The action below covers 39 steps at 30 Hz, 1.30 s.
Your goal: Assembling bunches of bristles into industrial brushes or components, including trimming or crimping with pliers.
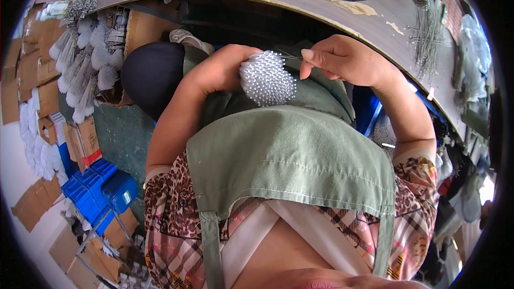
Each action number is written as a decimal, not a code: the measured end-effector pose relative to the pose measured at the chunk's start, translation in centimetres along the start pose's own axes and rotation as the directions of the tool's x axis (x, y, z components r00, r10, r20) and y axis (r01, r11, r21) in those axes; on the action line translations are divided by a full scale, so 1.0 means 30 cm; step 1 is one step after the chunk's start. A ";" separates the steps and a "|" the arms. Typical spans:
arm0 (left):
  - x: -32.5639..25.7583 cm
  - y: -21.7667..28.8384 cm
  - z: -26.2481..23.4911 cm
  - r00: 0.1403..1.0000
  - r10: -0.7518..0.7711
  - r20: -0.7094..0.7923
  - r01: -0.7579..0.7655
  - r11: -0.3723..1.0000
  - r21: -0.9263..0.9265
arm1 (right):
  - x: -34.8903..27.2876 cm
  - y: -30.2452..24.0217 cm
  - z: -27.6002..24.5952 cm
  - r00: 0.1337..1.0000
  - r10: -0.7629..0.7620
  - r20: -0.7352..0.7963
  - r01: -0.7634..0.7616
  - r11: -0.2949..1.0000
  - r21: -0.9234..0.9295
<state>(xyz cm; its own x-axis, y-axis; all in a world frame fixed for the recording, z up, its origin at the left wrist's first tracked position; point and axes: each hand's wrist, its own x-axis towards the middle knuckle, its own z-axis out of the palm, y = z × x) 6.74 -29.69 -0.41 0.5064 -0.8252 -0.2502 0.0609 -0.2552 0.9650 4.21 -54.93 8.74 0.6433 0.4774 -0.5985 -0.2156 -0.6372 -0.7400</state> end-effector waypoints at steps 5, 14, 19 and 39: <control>0.010 -0.027 -0.011 0.980 -0.192 0.059 0.195 0.842 -0.503 | 0.013 0.019 0.008 0.998 -0.055 -0.029 0.054 0.998 -0.028; 0.021 -0.088 -0.050 0.918 0.206 -0.338 -0.306 0.911 -0.276 | 0.038 0.060 0.013 0.975 -0.208 -0.081 0.222 0.869 0.442; 0.064 -0.073 -0.074 0.887 0.356 -0.294 -0.117 0.789 0.603 | 0.121 0.106 0.088 0.853 -0.438 -0.283 0.518 0.651 0.555; 0.028 -0.167 -0.098 0.841 0.240 -0.486 -0.096 0.948 0.302 | 0.253 0.039 0.198 0.680 -0.537 -0.499 0.711 0.649 0.270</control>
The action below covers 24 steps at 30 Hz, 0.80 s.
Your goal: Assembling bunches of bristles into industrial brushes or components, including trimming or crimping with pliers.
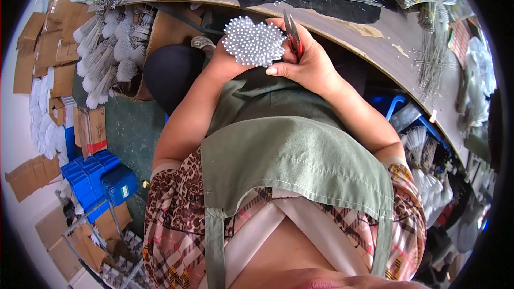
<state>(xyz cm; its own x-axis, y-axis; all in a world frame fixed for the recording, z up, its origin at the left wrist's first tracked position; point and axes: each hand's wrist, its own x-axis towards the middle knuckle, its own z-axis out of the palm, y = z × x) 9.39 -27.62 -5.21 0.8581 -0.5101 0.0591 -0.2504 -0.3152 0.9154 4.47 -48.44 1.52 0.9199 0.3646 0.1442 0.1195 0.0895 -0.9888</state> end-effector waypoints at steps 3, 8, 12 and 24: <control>-0.015 0.000 -0.007 1.000 -0.015 -0.015 0.013 0.996 -0.093 | 0.001 0.005 0.004 1.000 -0.002 -0.009 0.002 1.000 0.014; -0.020 0.017 -0.008 0.998 0.000 -0.059 -0.002 0.999 -0.033 | 0.001 0.021 0.006 1.000 -0.009 0.008 0.009 0.996 0.086; -0.024 0.079 -0.018 0.994 -0.009 -0.109 0.020 0.995 0.096 | 0.009 0.017 -0.002 0.999 -0.014 0.031 0.009 0.990 0.138; -0.038 0.393 -0.053 0.961 -0.131 -0.245 0.114 0.990 -0.082 | 0.066 -0.105 -0.028 0.985 -0.172 0.027 0.146 0.900 0.410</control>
<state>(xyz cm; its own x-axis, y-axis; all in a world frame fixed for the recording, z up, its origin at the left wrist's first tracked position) 6.18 -29.49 6.15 0.9670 -0.2524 0.0350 -0.1138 -0.3048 0.9456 6.22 -48.77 4.88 0.8755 0.3684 0.3127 0.0885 0.5139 -0.8533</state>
